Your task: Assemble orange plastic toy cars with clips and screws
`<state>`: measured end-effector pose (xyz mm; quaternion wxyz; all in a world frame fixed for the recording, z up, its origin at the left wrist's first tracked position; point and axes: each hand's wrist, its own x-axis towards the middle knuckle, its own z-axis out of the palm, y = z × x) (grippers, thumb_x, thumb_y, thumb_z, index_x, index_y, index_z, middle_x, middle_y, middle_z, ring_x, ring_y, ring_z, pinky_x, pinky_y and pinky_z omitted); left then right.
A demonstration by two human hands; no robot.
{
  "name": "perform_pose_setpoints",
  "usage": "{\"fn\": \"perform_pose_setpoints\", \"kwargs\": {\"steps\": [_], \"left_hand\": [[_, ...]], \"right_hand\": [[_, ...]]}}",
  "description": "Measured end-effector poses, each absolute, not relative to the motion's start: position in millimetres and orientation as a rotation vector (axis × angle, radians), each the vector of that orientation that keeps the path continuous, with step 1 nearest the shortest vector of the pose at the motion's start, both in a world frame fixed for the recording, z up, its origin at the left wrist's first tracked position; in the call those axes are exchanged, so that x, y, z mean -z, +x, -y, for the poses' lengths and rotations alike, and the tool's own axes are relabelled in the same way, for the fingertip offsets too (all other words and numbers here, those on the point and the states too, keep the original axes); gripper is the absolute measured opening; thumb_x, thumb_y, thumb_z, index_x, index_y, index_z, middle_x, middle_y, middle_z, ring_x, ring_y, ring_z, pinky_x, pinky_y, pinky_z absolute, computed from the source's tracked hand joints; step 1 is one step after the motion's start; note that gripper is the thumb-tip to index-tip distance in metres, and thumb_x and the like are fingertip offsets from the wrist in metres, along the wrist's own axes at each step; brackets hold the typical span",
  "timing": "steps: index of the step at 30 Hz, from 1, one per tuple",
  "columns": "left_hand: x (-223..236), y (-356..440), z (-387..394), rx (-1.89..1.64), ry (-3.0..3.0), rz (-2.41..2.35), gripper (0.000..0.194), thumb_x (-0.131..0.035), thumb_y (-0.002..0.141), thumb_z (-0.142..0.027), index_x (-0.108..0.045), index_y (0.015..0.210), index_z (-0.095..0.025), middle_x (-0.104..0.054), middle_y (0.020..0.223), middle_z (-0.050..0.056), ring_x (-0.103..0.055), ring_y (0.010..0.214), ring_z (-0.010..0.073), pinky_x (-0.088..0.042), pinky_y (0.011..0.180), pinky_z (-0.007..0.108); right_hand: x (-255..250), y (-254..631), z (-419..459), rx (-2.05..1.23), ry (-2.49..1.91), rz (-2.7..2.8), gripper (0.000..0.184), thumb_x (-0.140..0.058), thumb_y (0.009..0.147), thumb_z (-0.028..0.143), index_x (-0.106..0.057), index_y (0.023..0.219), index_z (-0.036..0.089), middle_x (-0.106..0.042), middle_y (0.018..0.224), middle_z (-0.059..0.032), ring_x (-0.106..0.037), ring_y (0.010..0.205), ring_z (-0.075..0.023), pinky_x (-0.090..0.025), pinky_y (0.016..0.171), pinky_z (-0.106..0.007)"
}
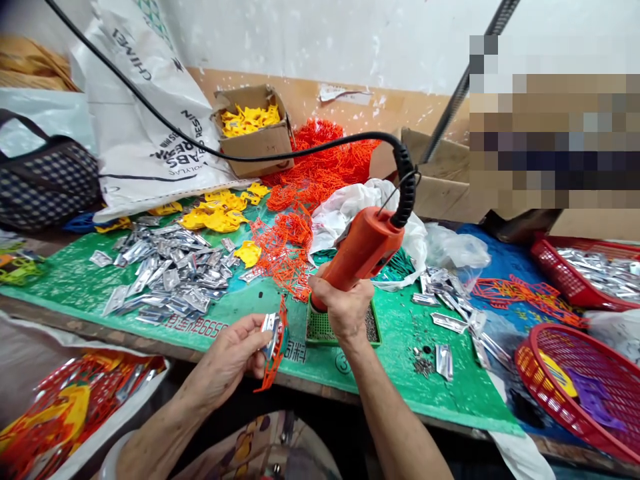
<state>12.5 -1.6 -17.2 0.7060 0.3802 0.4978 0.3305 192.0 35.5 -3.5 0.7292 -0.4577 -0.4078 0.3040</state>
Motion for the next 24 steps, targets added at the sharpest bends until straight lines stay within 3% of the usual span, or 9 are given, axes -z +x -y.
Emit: {"fn": "perform_pose_setpoints", "kwargs": {"steps": [10,18,24], "left_hand": [[19,13,-3,-0.679,0.987,-1.128,0.029,-0.063,0.074,-0.041,-0.054,0.088,-0.017,-0.054,0.053,-0.008,-0.050,0.042,0.0070,-0.048,0.042,0.019],[12,6,-15,-0.612,1.178,-1.221,0.024,-0.065,0.070,-0.038,-0.053,0.075,-0.018,-0.047,0.052,-0.009,-0.043,0.044,0.0060,-0.032,0.038,0.015],[7,2,-21,-0.502,1.259,-1.174,0.038,-0.064,0.070,-0.045,-0.061,0.092,-0.015,-0.051,0.057,-0.008,-0.044,0.043,0.0075,-0.034,0.038,0.017]], "right_hand": [[3,190,-35,-0.663,-1.034,0.888,0.011,-0.078,0.057,0.018,-0.068,0.060,0.019,-0.062,0.057,0.0028,-0.053,0.052,-0.0129,-0.045,0.052,-0.029],[3,189,-34,-0.639,-1.100,0.936,0.010,-0.076,0.059,0.020,-0.067,0.063,0.019,-0.062,0.056,0.0032,-0.054,0.051,-0.0135,-0.047,0.053,-0.029],[2,187,-33,-0.664,-1.095,0.967,0.012,-0.075,0.061,0.023,-0.064,0.061,0.019,-0.059,0.053,0.0039,-0.051,0.048,-0.0124,-0.045,0.051,-0.028]]}}
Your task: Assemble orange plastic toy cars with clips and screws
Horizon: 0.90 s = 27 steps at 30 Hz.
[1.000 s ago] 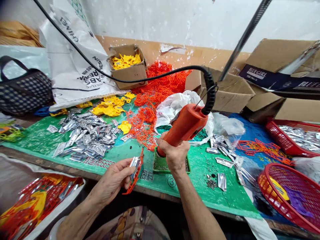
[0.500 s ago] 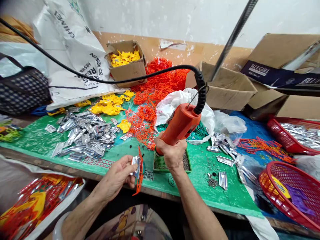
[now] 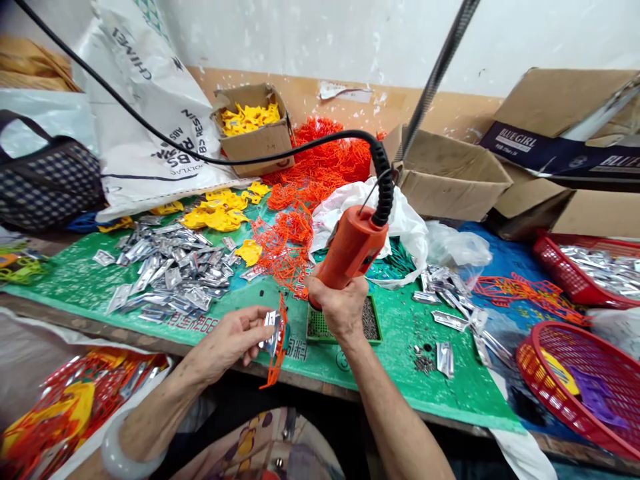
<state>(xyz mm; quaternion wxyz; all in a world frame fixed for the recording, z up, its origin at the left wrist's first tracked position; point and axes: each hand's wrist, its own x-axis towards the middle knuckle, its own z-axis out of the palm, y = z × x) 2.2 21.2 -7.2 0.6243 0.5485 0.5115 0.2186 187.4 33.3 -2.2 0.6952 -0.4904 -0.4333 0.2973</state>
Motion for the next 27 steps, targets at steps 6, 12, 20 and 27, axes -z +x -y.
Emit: {"fn": "perform_pose_setpoints", "kwargs": {"steps": [6,12,20,27], "left_hand": [[8,2,-25,-0.484,1.403,-1.164,0.029,-0.054,0.079,-0.046,-0.059,0.081,-0.017,-0.047,0.049,-0.009,-0.040,0.040,0.0083,-0.030,0.038,0.019],[5,8,-23,-0.528,1.379,-1.165,0.023,-0.055,0.076,-0.040,-0.059,0.078,-0.017,-0.051,0.055,-0.006,-0.042,0.044,0.0087,-0.031,0.042,0.021],[13,13,-21,-0.639,1.265,-1.077,0.018,-0.059,0.073,-0.035,-0.054,0.071,-0.018,-0.049,0.053,-0.008,-0.044,0.047,0.0091,-0.031,0.045,0.022],[14,12,-20,-0.670,1.289,-1.092,0.015,-0.059,0.073,-0.032,-0.054,0.069,-0.018,-0.048,0.051,-0.008,-0.043,0.047,0.0091,-0.030,0.045,0.021]], "right_hand": [[0,194,-37,-0.659,-1.022,0.899,0.014,-0.078,0.057,0.018,-0.067,0.064,0.018,-0.063,0.059,0.0030,-0.054,0.053,-0.0133,-0.046,0.053,-0.029],[-33,196,-27,-0.718,-0.858,0.858,0.015,-0.075,0.058,0.011,-0.064,0.065,0.019,-0.062,0.060,0.0033,-0.056,0.054,-0.0132,-0.047,0.055,-0.030],[-62,169,7,-0.944,-0.756,0.899,0.026,-0.074,0.060,0.013,-0.065,0.082,0.024,-0.065,0.065,0.0048,-0.058,0.057,-0.0147,-0.052,0.060,-0.034],[-57,154,10,-0.975,-0.840,0.914,0.013,-0.075,0.059,0.015,-0.066,0.065,0.021,-0.062,0.065,0.0034,-0.058,0.057,-0.0147,-0.052,0.061,-0.035]]}}
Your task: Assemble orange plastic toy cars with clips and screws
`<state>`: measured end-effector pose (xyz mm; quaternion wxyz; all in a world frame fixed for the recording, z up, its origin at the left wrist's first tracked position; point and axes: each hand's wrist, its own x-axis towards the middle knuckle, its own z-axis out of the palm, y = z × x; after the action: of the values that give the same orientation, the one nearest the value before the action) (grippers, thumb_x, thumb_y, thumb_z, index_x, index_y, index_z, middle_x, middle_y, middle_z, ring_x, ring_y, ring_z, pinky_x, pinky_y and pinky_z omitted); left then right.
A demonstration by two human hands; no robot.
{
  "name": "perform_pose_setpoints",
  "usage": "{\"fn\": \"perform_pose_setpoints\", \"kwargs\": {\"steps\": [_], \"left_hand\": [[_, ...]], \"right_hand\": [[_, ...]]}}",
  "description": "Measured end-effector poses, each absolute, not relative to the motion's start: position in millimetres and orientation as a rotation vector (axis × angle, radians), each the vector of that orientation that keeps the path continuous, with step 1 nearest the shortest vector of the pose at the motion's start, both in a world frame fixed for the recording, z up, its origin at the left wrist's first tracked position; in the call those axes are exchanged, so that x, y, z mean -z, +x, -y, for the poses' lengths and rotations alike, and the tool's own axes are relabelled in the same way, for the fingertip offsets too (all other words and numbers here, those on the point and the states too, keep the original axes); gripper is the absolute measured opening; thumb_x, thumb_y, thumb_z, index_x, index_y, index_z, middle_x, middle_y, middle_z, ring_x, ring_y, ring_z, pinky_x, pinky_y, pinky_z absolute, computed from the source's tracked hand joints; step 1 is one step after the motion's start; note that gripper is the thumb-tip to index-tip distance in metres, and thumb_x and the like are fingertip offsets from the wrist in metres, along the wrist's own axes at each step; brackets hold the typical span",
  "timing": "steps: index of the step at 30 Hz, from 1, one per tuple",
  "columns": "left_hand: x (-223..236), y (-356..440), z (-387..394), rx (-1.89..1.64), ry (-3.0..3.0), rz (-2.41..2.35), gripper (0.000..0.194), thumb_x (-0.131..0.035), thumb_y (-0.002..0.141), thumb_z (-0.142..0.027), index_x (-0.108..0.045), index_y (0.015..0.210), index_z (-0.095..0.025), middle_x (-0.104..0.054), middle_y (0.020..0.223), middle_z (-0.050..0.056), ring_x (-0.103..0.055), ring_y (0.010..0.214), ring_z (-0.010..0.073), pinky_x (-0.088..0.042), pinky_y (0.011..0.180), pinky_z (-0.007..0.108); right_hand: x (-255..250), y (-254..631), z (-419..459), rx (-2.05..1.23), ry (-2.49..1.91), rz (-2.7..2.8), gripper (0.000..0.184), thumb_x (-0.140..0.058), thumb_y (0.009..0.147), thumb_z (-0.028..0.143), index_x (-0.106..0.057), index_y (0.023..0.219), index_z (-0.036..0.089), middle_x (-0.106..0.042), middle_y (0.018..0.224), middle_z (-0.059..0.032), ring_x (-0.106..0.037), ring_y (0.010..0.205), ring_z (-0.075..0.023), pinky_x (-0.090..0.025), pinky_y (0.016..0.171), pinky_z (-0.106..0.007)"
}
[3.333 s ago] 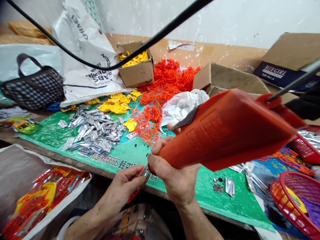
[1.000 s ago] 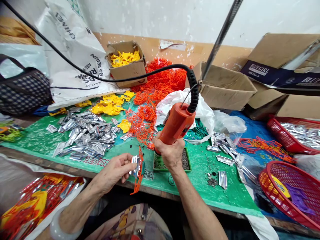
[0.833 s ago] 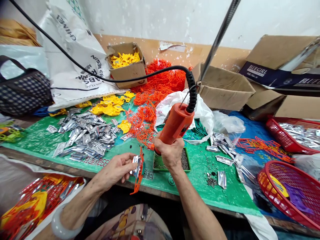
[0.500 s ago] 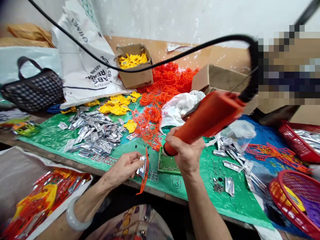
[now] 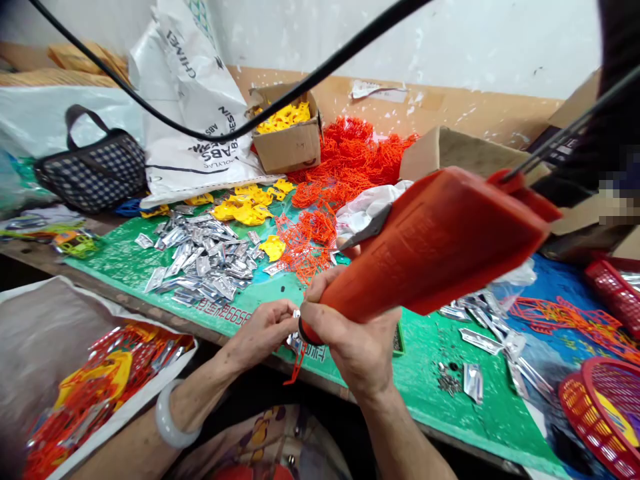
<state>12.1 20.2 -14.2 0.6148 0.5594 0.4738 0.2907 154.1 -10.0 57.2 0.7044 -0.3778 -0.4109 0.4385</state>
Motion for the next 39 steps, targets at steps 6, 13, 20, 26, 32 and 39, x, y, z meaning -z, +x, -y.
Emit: {"fn": "perform_pose_setpoints", "kwargs": {"steps": [6,13,20,26,32,39], "left_hand": [[13,13,-20,-0.680,1.291,-1.113,0.012,-0.059,0.070,-0.030,-0.054,0.068,-0.019,-0.044,0.051,-0.009,-0.040,0.046,0.0082,-0.028,0.043,0.020],[15,15,-19,-0.673,1.279,-1.085,0.018,-0.058,0.071,-0.036,-0.051,0.069,-0.019,-0.044,0.054,-0.007,-0.043,0.049,0.0100,-0.032,0.046,0.022],[16,15,-17,-0.663,1.269,-1.070,0.019,-0.056,0.072,-0.037,-0.052,0.070,-0.019,-0.048,0.057,-0.006,-0.048,0.052,0.0123,-0.038,0.051,0.024],[19,15,-16,-0.690,1.231,-1.060,0.020,-0.060,0.073,-0.037,-0.052,0.068,-0.019,-0.050,0.057,-0.005,-0.051,0.052,0.0126,-0.042,0.053,0.025],[18,15,-14,-0.725,1.156,-1.024,0.019,-0.062,0.071,-0.034,-0.051,0.064,-0.020,-0.052,0.055,-0.004,-0.051,0.052,0.0133,-0.041,0.052,0.024],[17,15,-12,-0.749,1.120,-1.027,0.017,-0.063,0.073,-0.034,-0.056,0.070,-0.019,-0.058,0.061,-0.001,-0.053,0.056,0.0145,-0.042,0.054,0.025]], "right_hand": [[-53,150,7,-0.979,-0.865,0.936,0.011,-0.073,0.059,0.012,-0.067,0.063,0.021,-0.062,0.062,0.0030,-0.058,0.055,-0.0151,-0.051,0.060,-0.035],[-53,149,6,-1.017,-0.862,0.962,0.011,-0.072,0.061,0.011,-0.064,0.063,0.020,-0.060,0.062,0.0032,-0.058,0.057,-0.0138,-0.050,0.057,-0.031],[-51,149,8,-1.032,-0.828,1.012,0.011,-0.072,0.065,0.014,-0.064,0.066,0.021,-0.058,0.064,0.0033,-0.058,0.059,-0.0142,-0.053,0.058,-0.033],[-50,149,9,-1.036,-0.842,1.046,0.011,-0.072,0.065,0.015,-0.063,0.067,0.021,-0.058,0.065,0.0033,-0.058,0.060,-0.0146,-0.053,0.059,-0.033],[-48,147,8,-1.030,-0.883,1.101,0.010,-0.071,0.066,0.016,-0.062,0.065,0.021,-0.057,0.062,0.0027,-0.057,0.060,-0.0151,-0.052,0.057,-0.032],[-47,142,8,-0.940,-0.982,1.102,0.020,-0.076,0.060,0.019,-0.063,0.074,0.023,-0.062,0.069,0.0016,-0.056,0.057,-0.0144,-0.053,0.056,-0.032]]}}
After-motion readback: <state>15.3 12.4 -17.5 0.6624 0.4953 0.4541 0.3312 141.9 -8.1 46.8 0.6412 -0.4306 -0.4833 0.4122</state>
